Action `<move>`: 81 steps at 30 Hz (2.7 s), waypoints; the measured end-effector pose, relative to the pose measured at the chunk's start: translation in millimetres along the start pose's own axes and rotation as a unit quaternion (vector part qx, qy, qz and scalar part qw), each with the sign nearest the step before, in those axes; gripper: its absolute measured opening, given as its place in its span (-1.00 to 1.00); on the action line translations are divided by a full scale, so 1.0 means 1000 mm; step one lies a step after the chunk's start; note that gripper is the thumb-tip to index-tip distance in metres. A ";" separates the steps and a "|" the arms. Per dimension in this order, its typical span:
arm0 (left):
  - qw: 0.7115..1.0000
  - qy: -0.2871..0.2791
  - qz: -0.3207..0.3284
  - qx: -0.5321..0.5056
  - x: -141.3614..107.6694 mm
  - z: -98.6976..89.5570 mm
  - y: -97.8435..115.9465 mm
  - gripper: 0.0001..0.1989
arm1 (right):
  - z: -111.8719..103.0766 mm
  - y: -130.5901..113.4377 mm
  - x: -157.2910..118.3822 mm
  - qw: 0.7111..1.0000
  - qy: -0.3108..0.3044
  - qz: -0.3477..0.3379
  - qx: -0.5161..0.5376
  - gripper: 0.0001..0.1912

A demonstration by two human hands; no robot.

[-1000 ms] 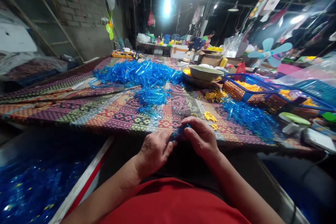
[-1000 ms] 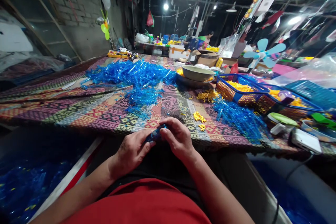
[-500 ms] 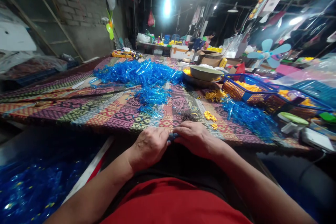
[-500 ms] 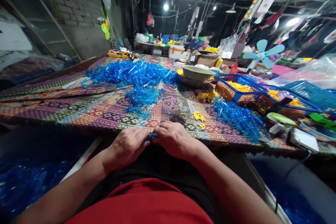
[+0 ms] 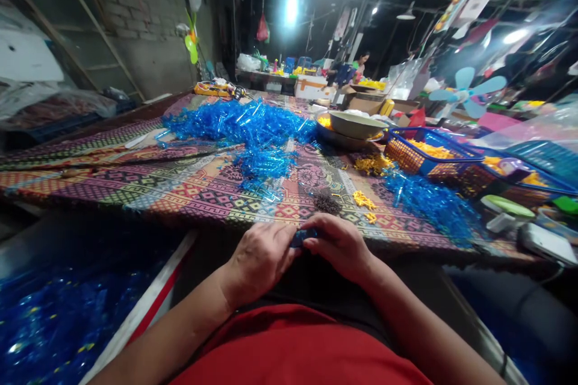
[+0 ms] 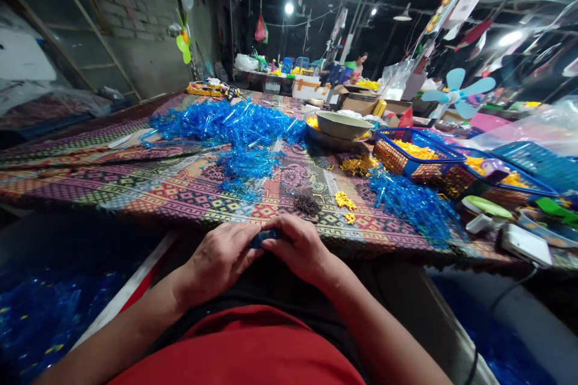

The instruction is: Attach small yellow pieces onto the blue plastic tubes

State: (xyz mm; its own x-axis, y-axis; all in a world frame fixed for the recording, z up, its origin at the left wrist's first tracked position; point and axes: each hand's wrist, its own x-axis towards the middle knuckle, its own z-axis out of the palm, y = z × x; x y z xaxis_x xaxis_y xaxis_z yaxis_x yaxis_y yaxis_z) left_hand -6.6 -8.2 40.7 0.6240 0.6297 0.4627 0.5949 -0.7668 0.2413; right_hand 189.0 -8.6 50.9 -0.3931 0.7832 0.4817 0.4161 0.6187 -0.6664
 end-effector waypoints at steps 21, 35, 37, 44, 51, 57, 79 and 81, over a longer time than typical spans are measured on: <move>0.992 -0.060 0.009 0.108 0.004 -0.023 -0.015 -0.84 | -0.010 0.008 -0.007 0.996 0.017 -0.020 -0.082 -0.84; 0.935 0.133 -0.172 -0.279 -0.005 -0.012 -0.001 -0.85 | 0.000 0.009 0.000 0.968 0.068 -0.138 -0.197 -0.79; 0.873 0.090 -0.196 -0.437 0.000 -0.004 0.009 -0.82 | 0.009 0.007 0.000 0.973 0.063 -0.152 -0.160 -0.78; 0.785 0.200 -0.245 -0.533 0.011 0.013 0.020 -0.78 | 0.031 0.021 -0.006 0.990 0.009 -0.120 -0.069 -0.80; 0.784 0.163 -0.250 -0.544 0.009 0.024 0.028 -0.80 | 0.063 0.031 -0.024 0.995 0.056 -0.074 0.036 -0.76; 0.837 0.191 -0.234 -0.456 0.004 0.025 0.016 -0.86 | 0.048 0.033 -0.026 0.998 0.033 -0.021 0.043 -0.80; 0.875 0.041 -0.194 -0.442 0.008 0.035 0.009 -0.83 | 0.005 0.020 0.021 0.996 0.037 -0.075 0.006 -0.54; 0.813 -0.033 -0.240 -0.530 0.008 0.030 0.003 -0.83 | -0.003 0.026 0.015 0.996 0.000 -0.043 0.076 -0.44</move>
State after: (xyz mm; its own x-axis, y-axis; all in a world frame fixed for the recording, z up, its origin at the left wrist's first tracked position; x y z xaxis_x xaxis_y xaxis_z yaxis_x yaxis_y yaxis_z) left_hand 14.9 -1.5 19.6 0.4959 0.8663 0.0603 0.0297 -0.0863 0.9958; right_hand 196.2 19.6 43.0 -0.4221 0.7276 0.5408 0.2522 0.6672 -0.7008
